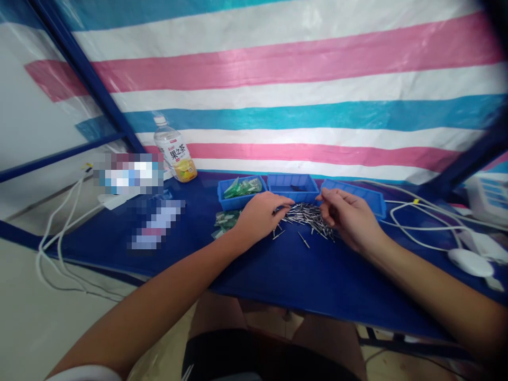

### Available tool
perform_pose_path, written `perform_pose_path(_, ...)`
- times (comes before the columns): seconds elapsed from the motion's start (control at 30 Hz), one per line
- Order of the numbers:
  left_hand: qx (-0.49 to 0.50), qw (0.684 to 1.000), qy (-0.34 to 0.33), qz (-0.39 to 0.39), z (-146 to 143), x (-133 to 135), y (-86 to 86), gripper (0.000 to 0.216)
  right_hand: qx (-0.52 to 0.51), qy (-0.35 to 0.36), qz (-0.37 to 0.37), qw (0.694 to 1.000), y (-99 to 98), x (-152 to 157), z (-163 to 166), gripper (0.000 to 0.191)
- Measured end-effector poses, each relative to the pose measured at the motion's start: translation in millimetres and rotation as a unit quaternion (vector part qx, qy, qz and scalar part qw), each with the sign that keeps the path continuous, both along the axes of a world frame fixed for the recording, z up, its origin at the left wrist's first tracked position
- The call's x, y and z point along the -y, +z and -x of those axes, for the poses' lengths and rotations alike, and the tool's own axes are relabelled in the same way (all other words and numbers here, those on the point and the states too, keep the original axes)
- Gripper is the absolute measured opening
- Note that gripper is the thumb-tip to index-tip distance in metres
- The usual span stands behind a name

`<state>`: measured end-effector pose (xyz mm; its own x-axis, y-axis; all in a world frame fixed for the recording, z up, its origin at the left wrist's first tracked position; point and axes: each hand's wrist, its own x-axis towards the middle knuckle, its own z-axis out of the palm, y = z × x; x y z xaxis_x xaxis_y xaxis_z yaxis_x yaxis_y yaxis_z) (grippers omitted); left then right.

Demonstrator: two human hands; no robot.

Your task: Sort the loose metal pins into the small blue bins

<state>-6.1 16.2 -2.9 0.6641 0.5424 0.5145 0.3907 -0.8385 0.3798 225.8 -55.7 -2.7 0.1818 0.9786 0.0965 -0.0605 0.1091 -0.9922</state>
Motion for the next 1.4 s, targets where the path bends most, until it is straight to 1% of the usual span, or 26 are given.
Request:
perform_pose_path(0.1, 0.058, 0.998, 0.001, 0.009, -1, 5, 7.0, 0.018, 0.046, 0.017, -0.003, 0.999, 0.9, 4, 2, 0.033)
perform_pose_path(0.17, 0.103, 0.994, -0.012, 0.025, -3, 9, 10.5, 0.019, 0.121, 0.012, -0.036, 0.992, 2.1, 6, 4, 0.032)
perform_pose_path(0.2, 0.125, 0.991, -0.013, 0.037, -3, 12, 11.8, 0.019, 0.180, 0.009, -0.067, 0.981, 2.8, 7, 5, 0.029)
perform_pose_path(0.23, 0.139, 0.989, -0.019, 0.053, -4, 15, 12.7, 0.020, 0.248, 0.010, -0.107, 0.963, 3.5, 8, 5, 0.025)
perform_pose_path(0.3, 0.151, 0.984, -0.031, 0.089, -6, 20, 13.7, 0.022, 0.364, 0.025, -0.185, 0.913, 4.2, 10, 6, 0.015)
perform_pose_path(0.33, 0.157, 0.981, -0.034, 0.105, -7, 22, 13.8, 0.022, 0.398, 0.037, -0.207, 0.893, 3.9, 10, 6, 0.011)
perform_pose_path(0.37, 0.159, 0.979, -0.039, 0.120, -8, 23, 13.8, 0.023, 0.416, 0.050, -0.213, 0.883, 3.0, 10, 5, 0.009)
perform_pose_path(0.4, 0.161, 0.977, -0.041, 0.133, -8, 25, 13.7, 0.023, 0.419, 0.058, -0.207, 0.882, 1.8, 10, 5, 0.007)
perform_pose_path(0.5, 0.171, 0.972, -0.039, 0.158, -9, 26, 12.7, 0.021, 0.405, 0.059, -0.167, 0.897, -3.0, 10, 4, 0.005)
perform_pose_path(0.63, 0.190, 0.964, -0.043, 0.183, -11, 26, 10.3, 0.018, 0.389, 0.043, -0.154, 0.907, -5.2, 12, 7, 0.007)
perform_pose_path(0.73, 0.220, 0.956, -0.057, 0.186, -13, 26, 8.0, 0.023, 0.355, 0.035, -0.159, 0.921, -3.3, 13, 9, 0.014)
perform_pose_path(0.83, 0.219, 0.961, -0.044, 0.164, -13, 28, 6.4, 0.025, 0.315, 0.038, -0.171, 0.933, -1.3, 12, 7, 0.031)
perform_pose_path(0.87, 0.204, 0.965, -0.036, 0.160, -13, 28, 6.1, 0.025, 0.314, 0.033, -0.176, 0.932, -1.0, 11, 5, 0.032)
perform_pose_path(0.9, 0.187, 0.969, -0.028, 0.160, -12, 29, 5.8, 0.026, 0.321, 0.022, -0.178, 0.930, -1.0, 11, 4, 0.028)
perform_pose_path(0.97, 0.158, 0.973, -0.021, 0.169, -11, 30, 5.3, 0.028, 0.343, -0.011, -0.175, 0.923, -1.6, 10, 1, 0.015)
perform_pose_path(1.03, 0.141, 0.974, -0.018, 0.174, -11, 30, 4.8, 0.031, 0.362, -0.024, -0.166, 0.917, -2.6, 10, -1, 0.011)
perform_pose_path(1.1, 0.133, 0.977, -0.016, 0.164, -11, 31, 4.2, 0.032, 0.377, -0.017, -0.167, 0.911, -3.5, 10, -1, 0.012)
perform_pose_path(1.23, 0.142, 0.979, -0.036, 0.145, -13, 31, 2.7, 0.031, 0.393, -0.005, -0.195, 0.899, -4.6, 10, 0, 0.009)
perform_pose_path(1.4, 0.166, 0.971, -0.033, 0.170, -11, 28, 2.0, 0.027, 0.393, 0.031, -0.201, 0.897, -3.9, 10, 3, 0.013)
